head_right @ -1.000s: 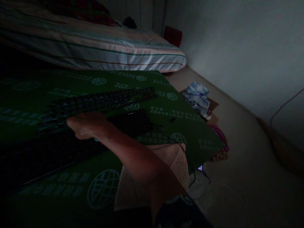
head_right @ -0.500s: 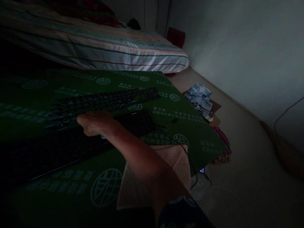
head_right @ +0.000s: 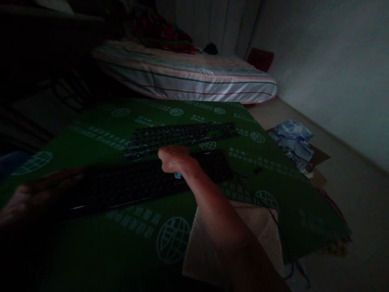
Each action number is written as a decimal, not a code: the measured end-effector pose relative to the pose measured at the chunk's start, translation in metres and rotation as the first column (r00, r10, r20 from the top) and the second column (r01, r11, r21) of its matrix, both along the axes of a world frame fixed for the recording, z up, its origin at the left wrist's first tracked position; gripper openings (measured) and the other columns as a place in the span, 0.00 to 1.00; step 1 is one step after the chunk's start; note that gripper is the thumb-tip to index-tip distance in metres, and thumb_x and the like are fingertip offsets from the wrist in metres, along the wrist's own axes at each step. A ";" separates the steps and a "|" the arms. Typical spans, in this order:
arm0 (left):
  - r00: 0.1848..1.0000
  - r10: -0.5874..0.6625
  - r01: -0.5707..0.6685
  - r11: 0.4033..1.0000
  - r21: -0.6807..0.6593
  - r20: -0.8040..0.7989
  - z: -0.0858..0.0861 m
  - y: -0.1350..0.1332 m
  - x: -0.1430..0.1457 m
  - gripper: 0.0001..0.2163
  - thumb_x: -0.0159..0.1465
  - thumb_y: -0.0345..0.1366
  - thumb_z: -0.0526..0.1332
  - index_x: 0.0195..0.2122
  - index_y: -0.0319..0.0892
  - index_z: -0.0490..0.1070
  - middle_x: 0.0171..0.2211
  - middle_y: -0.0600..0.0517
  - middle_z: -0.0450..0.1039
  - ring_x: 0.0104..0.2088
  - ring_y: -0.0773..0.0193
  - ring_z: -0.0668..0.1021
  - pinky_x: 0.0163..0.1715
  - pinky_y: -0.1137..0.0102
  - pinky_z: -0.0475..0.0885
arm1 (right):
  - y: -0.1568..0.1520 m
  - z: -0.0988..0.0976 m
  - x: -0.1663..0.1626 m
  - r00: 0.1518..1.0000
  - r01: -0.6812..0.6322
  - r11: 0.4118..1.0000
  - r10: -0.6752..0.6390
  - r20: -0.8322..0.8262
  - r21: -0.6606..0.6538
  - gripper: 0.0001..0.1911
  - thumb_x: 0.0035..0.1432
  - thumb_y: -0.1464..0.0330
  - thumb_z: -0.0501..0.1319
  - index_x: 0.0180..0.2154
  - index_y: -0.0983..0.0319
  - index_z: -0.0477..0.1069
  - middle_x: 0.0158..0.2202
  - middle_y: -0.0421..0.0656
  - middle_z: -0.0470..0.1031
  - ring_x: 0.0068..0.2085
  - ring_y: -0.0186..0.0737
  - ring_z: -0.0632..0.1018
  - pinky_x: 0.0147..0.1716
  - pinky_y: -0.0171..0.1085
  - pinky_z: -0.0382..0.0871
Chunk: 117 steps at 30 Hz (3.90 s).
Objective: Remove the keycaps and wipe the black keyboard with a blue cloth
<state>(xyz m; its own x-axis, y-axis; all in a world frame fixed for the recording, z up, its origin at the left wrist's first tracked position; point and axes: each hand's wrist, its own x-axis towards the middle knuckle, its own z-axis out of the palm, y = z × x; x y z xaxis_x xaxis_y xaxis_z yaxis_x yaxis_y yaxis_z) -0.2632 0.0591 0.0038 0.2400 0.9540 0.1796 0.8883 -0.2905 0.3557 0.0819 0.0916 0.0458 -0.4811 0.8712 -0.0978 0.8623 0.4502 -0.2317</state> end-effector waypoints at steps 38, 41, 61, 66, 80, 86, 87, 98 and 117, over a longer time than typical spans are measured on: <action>0.898 0.245 -0.196 0.966 -0.166 0.365 -0.002 0.005 0.017 0.31 0.50 0.61 0.58 0.44 0.41 0.76 0.51 0.46 0.74 0.51 0.50 0.75 0.57 0.62 0.65 | -0.007 -0.003 -0.008 0.988 0.052 0.998 -0.045 0.149 -0.039 0.13 0.45 0.74 0.60 0.34 0.59 0.77 0.36 0.44 0.81 0.37 0.41 0.79 0.26 0.32 0.59; 0.895 0.245 -0.194 0.967 -0.167 0.373 -0.002 0.006 0.017 0.30 0.51 0.61 0.59 0.44 0.41 0.76 0.51 0.46 0.74 0.50 0.51 0.76 0.57 0.62 0.65 | -0.007 -0.001 -0.004 0.987 0.059 0.998 -0.052 0.152 -0.038 0.12 0.45 0.74 0.60 0.34 0.59 0.77 0.36 0.44 0.81 0.36 0.40 0.79 0.26 0.32 0.58; 0.906 0.188 -0.146 0.980 -0.137 0.379 -0.002 0.006 0.016 0.35 0.50 0.65 0.58 0.44 0.37 0.76 0.50 0.41 0.74 0.51 0.49 0.75 0.56 0.62 0.65 | -0.001 -0.008 0.004 0.989 0.086 0.995 -0.079 0.128 -0.049 0.12 0.44 0.73 0.62 0.34 0.58 0.78 0.34 0.43 0.81 0.34 0.40 0.79 0.25 0.31 0.60; 0.911 0.194 -0.152 0.978 -0.142 0.363 -0.001 0.005 0.017 0.36 0.49 0.67 0.57 0.44 0.39 0.77 0.50 0.43 0.74 0.51 0.49 0.75 0.56 0.62 0.66 | 0.000 -0.011 0.003 0.987 0.108 0.994 -0.103 0.126 -0.034 0.13 0.43 0.73 0.62 0.34 0.59 0.78 0.34 0.46 0.81 0.35 0.44 0.80 0.24 0.32 0.59; 0.910 0.199 -0.152 0.976 -0.153 0.363 0.000 0.005 0.017 0.35 0.49 0.66 0.58 0.44 0.39 0.77 0.50 0.43 0.74 0.50 0.49 0.75 0.57 0.61 0.65 | 0.005 -0.015 0.009 0.982 0.185 0.977 -0.189 -0.030 -0.103 0.09 0.43 0.73 0.62 0.30 0.61 0.78 0.26 0.41 0.78 0.28 0.36 0.77 0.22 0.30 0.58; 0.897 0.216 -0.166 0.973 -0.160 0.386 0.004 0.002 0.022 0.35 0.50 0.65 0.58 0.44 0.38 0.76 0.50 0.43 0.74 0.51 0.50 0.75 0.57 0.64 0.65 | 0.006 -0.017 0.008 0.984 0.175 0.978 -0.174 0.021 -0.111 0.10 0.42 0.72 0.62 0.31 0.60 0.78 0.27 0.43 0.79 0.29 0.38 0.77 0.23 0.31 0.59; 0.898 0.209 -0.157 0.974 -0.161 0.388 0.004 0.002 0.022 0.35 0.50 0.64 0.58 0.45 0.38 0.76 0.50 0.43 0.74 0.51 0.50 0.75 0.57 0.64 0.65 | 0.005 -0.017 0.006 0.984 0.176 0.980 -0.173 0.041 -0.095 0.10 0.43 0.72 0.62 0.31 0.60 0.78 0.28 0.43 0.79 0.29 0.38 0.78 0.23 0.31 0.59; 0.895 0.240 -0.183 0.967 -0.179 0.377 -0.001 0.003 0.019 0.35 0.49 0.66 0.58 0.45 0.39 0.76 0.51 0.44 0.74 0.50 0.50 0.75 0.57 0.62 0.66 | 0.004 -0.015 0.005 0.986 0.164 0.982 -0.159 0.058 -0.092 0.10 0.43 0.72 0.62 0.31 0.61 0.78 0.28 0.44 0.79 0.29 0.39 0.78 0.23 0.31 0.60; 0.886 0.242 -0.182 0.966 -0.182 0.395 0.002 0.003 0.020 0.35 0.49 0.64 0.59 0.45 0.37 0.76 0.50 0.43 0.74 0.50 0.49 0.75 0.56 0.62 0.66 | 0.009 -0.007 0.040 0.920 0.272 0.956 -0.291 -0.264 -0.107 0.08 0.45 0.74 0.63 0.32 0.63 0.75 0.23 0.39 0.74 0.24 0.33 0.73 0.22 0.30 0.59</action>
<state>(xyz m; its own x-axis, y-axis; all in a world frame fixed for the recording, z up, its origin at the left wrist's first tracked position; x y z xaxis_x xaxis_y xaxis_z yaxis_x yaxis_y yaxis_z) -0.2432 0.0619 0.0059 -0.0375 0.9958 0.0829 0.6886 -0.0344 0.7243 0.1221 0.1006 0.0387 -0.2337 0.9704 -0.0603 0.8497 0.1736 -0.4978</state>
